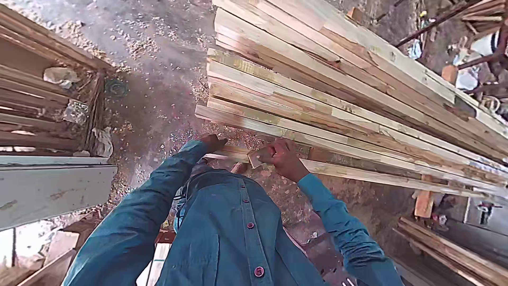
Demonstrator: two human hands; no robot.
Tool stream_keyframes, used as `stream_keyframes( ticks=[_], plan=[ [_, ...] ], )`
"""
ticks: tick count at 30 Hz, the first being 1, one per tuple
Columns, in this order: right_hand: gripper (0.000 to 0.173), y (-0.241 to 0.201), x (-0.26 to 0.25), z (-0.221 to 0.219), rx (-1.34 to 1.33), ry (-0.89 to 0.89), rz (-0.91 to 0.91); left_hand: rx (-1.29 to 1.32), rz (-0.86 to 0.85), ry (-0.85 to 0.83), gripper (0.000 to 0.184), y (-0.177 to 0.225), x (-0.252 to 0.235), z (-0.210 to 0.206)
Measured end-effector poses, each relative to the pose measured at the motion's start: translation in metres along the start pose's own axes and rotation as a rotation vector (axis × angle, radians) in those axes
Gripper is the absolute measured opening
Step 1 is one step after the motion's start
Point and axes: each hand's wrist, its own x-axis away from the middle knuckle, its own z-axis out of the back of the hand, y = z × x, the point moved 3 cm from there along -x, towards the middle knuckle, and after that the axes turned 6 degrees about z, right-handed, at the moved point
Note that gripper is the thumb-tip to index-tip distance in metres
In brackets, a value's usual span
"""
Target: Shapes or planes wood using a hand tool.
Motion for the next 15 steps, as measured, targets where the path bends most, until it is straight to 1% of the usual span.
stream_keyframes(
  ticks=[3, 6, 9, 12, 14, 15],
  plan=[
    [0.054, 0.007, -0.004, -0.005, 0.134, -0.068, 0.148, 0.004, 0.033, 0.003, 0.082, 0.001, -0.005, -0.003],
    [0.045, 0.020, 0.005, 0.000, 0.270, -0.075, 0.211, 0.014, 0.035, 0.006, 0.081, 0.002, -0.001, -0.003],
    [0.043, 0.030, 0.020, 0.006, 0.322, -0.116, 0.165, -0.001, 0.051, 0.013, 0.082, 0.002, -0.001, -0.003],
    [0.032, 0.034, 0.040, 0.009, 0.353, -0.118, 0.112, -0.007, 0.018, 0.019, 0.081, 0.001, -0.004, -0.004],
    [0.029, 0.032, 0.056, 0.014, 0.362, -0.103, 0.060, -0.008, -0.007, 0.001, 0.080, -0.001, -0.008, -0.005],
    [0.029, 0.031, 0.065, 0.017, 0.339, -0.122, 0.009, -0.012, 0.005, -0.020, 0.079, 0.002, -0.004, -0.003]
  ],
)
